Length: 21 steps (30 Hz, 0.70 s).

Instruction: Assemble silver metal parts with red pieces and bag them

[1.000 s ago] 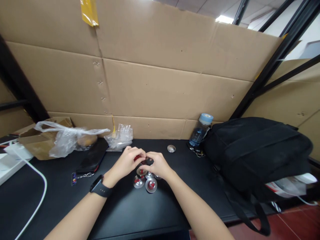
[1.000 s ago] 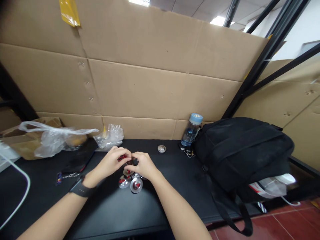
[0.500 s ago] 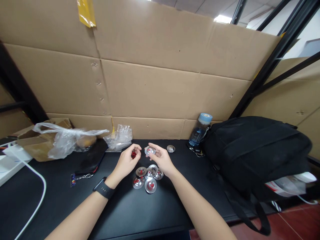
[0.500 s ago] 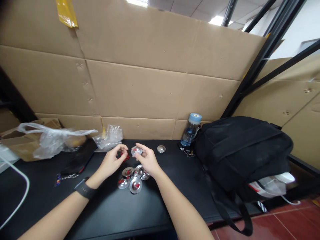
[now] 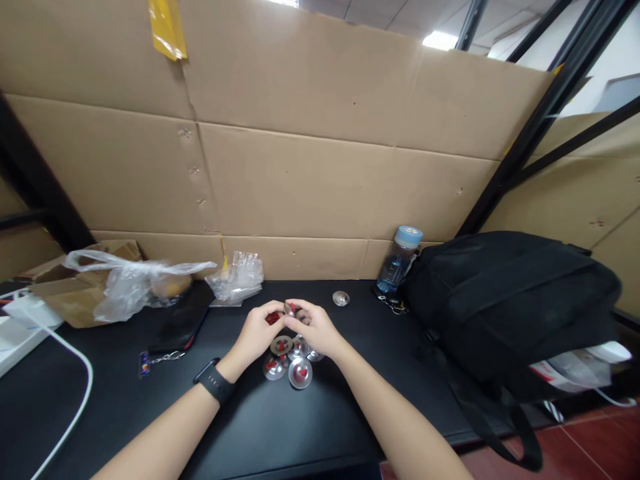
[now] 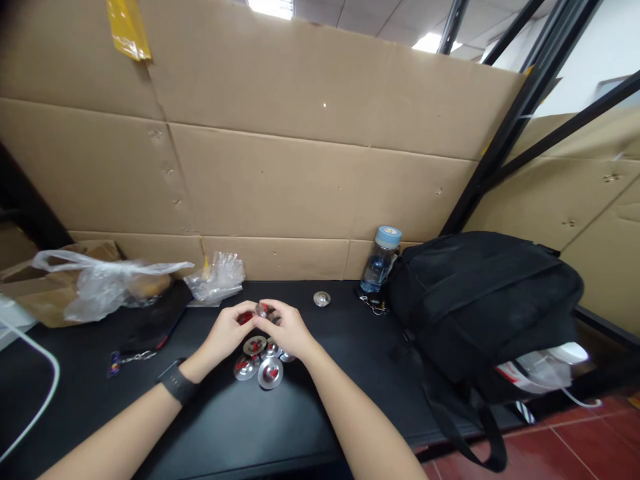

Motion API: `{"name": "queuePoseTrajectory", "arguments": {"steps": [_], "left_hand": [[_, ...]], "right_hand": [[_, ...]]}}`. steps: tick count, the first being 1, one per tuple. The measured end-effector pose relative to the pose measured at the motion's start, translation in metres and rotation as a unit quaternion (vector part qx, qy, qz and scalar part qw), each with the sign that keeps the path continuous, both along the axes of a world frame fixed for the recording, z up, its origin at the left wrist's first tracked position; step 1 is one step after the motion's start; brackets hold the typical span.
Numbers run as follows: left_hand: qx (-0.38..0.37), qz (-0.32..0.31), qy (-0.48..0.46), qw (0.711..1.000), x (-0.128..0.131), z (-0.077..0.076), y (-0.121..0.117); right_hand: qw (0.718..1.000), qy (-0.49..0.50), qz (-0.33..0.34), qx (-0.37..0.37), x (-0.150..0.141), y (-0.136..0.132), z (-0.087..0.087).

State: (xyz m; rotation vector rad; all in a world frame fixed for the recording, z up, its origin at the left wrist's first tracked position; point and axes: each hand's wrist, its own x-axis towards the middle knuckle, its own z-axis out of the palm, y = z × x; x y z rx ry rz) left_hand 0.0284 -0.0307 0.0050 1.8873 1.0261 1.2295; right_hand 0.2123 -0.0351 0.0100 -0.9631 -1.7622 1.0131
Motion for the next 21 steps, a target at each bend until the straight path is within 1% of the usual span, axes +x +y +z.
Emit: {"name": "queuePoseTrajectory", "arguments": {"steps": [3,5,7,9,10,12,13,14,16,17,19,20,21], "left_hand": [[-0.024,-0.006,-0.001,1.0,0.0,0.001,0.0],[-0.032,0.014,0.006,0.999,-0.002,0.003,0.0],[-0.019,0.051,0.038,0.998,-0.007,0.006,0.002],[0.023,0.098,0.102,0.99,-0.015,0.009,0.006],[0.052,0.122,0.143,0.981,-0.02,0.01,0.008],[0.104,0.163,0.231,0.954,-0.03,0.01,0.013],[0.117,0.175,0.269,0.94,-0.034,0.01,0.014],[0.122,0.181,0.301,0.928,-0.038,0.009,0.016],[0.12,0.179,0.342,0.915,-0.042,0.008,0.017],[0.121,0.176,0.351,0.912,-0.044,0.008,0.017],[0.13,0.167,0.351,0.912,-0.045,0.011,0.015],[0.135,0.15,0.345,0.917,-0.045,0.014,0.014],[0.136,0.114,0.34,0.924,-0.046,0.017,0.013]], "right_hand": [[0.998,-0.043,-0.006,0.036,-0.001,-0.005,0.004],[0.996,-0.044,-0.013,0.071,-0.003,-0.007,0.007],[0.994,-0.031,-0.034,0.101,-0.003,-0.004,0.009],[0.989,-0.031,-0.078,0.125,0.004,0.004,0.01],[0.984,-0.041,-0.109,0.135,0.012,0.01,0.01],[0.967,-0.101,-0.17,0.159,0.034,0.022,0.01],[0.955,-0.141,-0.202,0.166,0.048,0.029,0.009],[0.94,-0.188,-0.234,0.162,0.062,0.035,0.008],[0.909,-0.29,-0.279,0.11,0.086,0.044,0.003],[0.895,-0.334,-0.286,0.077,0.094,0.048,0.0],[0.876,-0.398,-0.271,0.032,0.104,0.052,-0.006],[0.869,-0.419,-0.263,0.019,0.105,0.053,-0.008],[0.863,-0.434,-0.257,0.012,0.104,0.054,-0.01]]}}
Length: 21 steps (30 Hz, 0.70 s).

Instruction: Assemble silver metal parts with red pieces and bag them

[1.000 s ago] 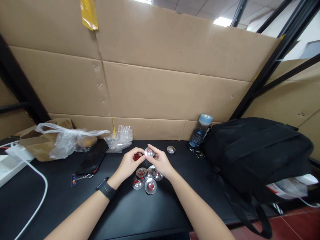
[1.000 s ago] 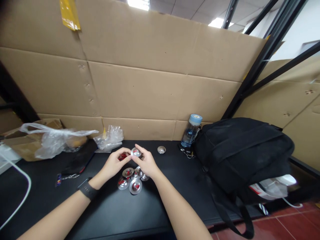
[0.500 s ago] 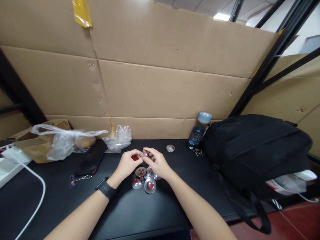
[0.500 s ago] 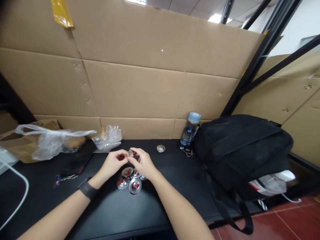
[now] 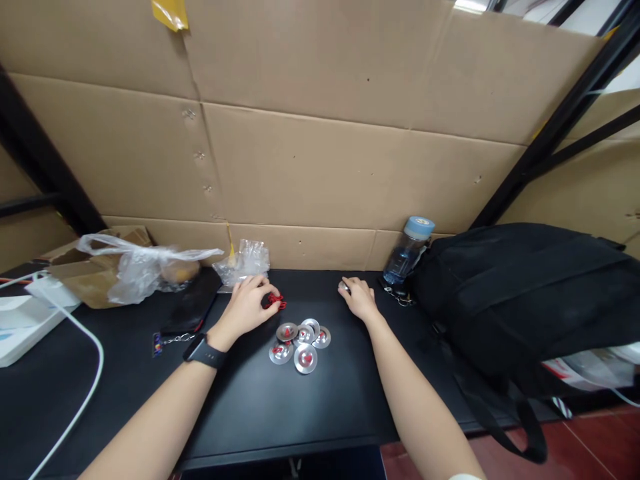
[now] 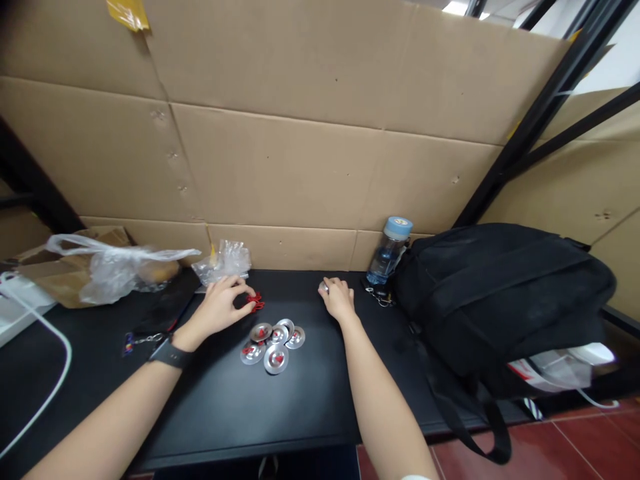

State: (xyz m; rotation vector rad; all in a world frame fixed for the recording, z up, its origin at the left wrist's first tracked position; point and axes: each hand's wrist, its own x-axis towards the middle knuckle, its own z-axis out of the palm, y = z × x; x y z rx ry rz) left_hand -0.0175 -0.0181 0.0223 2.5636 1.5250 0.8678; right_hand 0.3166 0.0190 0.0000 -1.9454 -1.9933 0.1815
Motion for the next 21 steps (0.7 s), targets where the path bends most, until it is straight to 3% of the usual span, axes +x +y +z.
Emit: {"name": "queuePoseTrajectory", "arguments": {"steps": [3,5,10,13,17,21], "left_hand": [[-0.094,-0.162,0.019,0.982,0.0,0.008,-0.005],[-0.15,-0.235,0.04,0.959,0.002,0.009,-0.008],[-0.16,-0.224,0.063,0.959,0.012,0.0,-0.016],[-0.16,-0.233,0.057,0.958,0.017,-0.003,-0.02],[-0.157,-0.268,0.049,0.949,0.021,-0.005,-0.02],[-0.158,-0.284,0.045,0.945,0.023,-0.01,-0.019]], "right_hand": [[1.0,-0.022,0.0,-0.011,-0.005,0.0,-0.003],[0.999,-0.031,0.004,-0.02,-0.008,0.0,-0.003],[0.998,-0.047,0.006,-0.052,-0.01,-0.005,-0.001],[0.998,-0.053,0.015,-0.024,-0.018,-0.013,0.003],[0.992,-0.012,0.105,0.062,-0.04,-0.028,0.012],[0.971,0.066,0.211,0.091,-0.065,-0.043,0.02]]}}
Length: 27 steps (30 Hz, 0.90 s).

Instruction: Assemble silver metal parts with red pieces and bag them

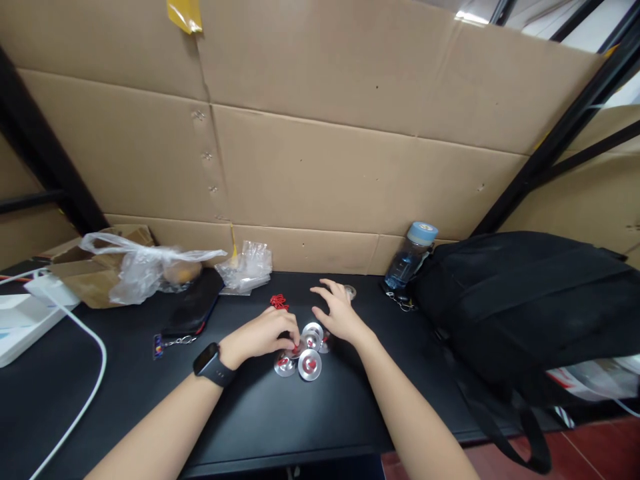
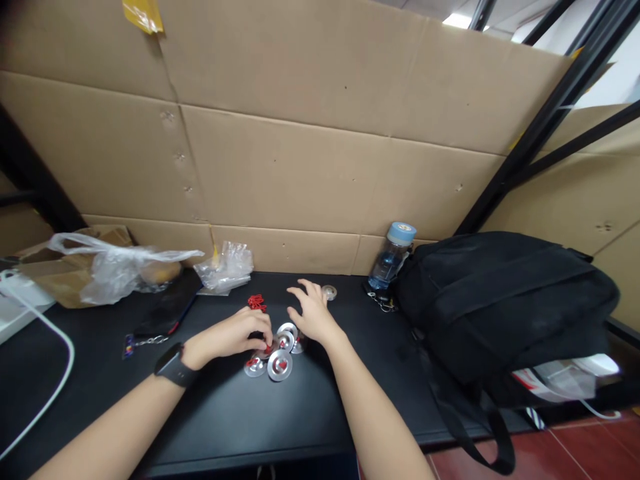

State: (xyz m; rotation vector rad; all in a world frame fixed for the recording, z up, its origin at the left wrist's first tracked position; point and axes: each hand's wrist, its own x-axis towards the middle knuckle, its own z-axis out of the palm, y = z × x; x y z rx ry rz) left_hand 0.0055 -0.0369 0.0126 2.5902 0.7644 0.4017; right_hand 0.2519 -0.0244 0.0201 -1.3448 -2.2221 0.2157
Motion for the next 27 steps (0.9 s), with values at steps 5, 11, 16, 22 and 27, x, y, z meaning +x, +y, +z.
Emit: {"name": "queuePoseTrajectory", "arguments": {"steps": [5,11,16,22,27], "left_hand": [[0.027,0.054,-0.05,0.997,-0.002,0.005,0.003],[0.072,0.154,-0.155,0.973,0.002,0.018,0.003],[0.134,0.251,-0.136,0.949,-0.002,0.013,0.008],[0.191,0.339,-0.047,0.92,-0.021,0.002,0.019],[0.135,0.199,-0.049,0.97,-0.009,0.012,0.007]], "right_hand": [[0.981,0.146,0.122,-0.044,-0.017,-0.014,0.009],[0.932,0.291,0.185,-0.114,-0.031,-0.019,0.007],[0.97,0.219,0.1,-0.018,-0.023,-0.011,0.007],[0.978,0.036,-0.204,0.016,0.024,0.013,0.008],[0.957,-0.065,-0.279,-0.036,0.055,0.031,-0.005]]}}
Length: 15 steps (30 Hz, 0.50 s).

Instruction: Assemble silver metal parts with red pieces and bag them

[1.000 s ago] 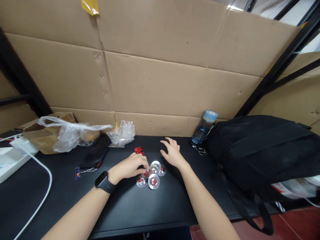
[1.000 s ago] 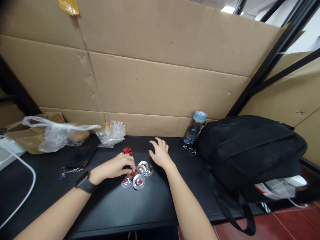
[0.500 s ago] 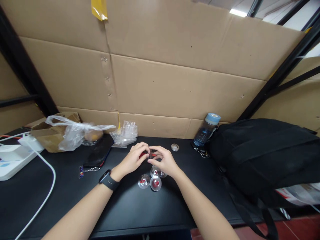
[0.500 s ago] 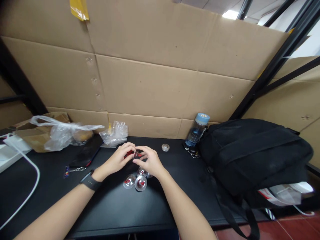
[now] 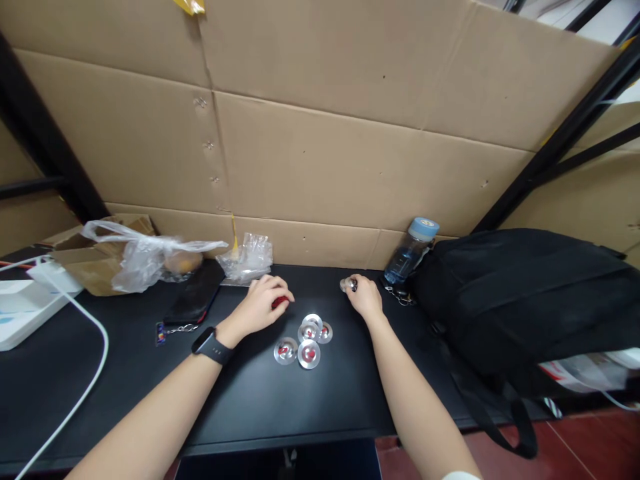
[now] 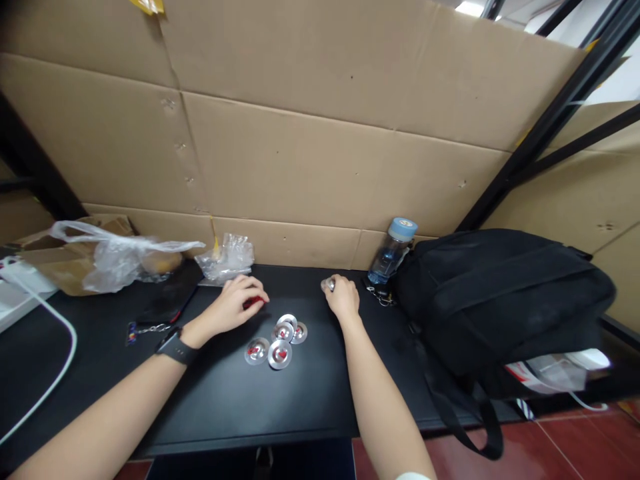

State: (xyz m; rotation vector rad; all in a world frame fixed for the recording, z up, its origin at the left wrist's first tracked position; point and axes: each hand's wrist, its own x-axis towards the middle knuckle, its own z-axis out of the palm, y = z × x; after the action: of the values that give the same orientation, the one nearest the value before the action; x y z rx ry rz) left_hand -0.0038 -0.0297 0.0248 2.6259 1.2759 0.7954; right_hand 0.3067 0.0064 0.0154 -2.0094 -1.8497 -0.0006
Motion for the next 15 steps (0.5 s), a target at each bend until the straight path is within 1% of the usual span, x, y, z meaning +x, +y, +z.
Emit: {"name": "queuePoseTrajectory", "arguments": {"steps": [2,3,4,6,11,15], "left_hand": [[-0.055,-0.117,0.017,0.991,0.01,0.005,-0.009],[-0.071,-0.153,0.018,0.985,0.015,0.007,-0.014],[-0.082,-0.176,0.018,0.981,0.019,0.007,-0.017],[-0.085,-0.191,0.009,0.978,0.026,0.005,-0.022],[-0.08,-0.182,-0.015,0.98,0.03,-0.003,-0.021],[-0.073,-0.19,-0.011,0.979,0.031,-0.007,-0.02]], "right_hand": [[1.0,-0.004,0.004,-0.021,0.004,0.004,-0.004],[1.0,-0.003,0.007,-0.029,0.004,0.004,-0.005],[0.999,-0.001,0.01,-0.034,0.004,0.005,-0.006],[0.999,0.001,0.02,-0.038,0.003,0.004,-0.005],[0.997,-0.011,0.061,-0.041,0.0,-0.001,-0.001],[0.997,-0.033,0.041,-0.059,-0.003,-0.004,0.0]]}}
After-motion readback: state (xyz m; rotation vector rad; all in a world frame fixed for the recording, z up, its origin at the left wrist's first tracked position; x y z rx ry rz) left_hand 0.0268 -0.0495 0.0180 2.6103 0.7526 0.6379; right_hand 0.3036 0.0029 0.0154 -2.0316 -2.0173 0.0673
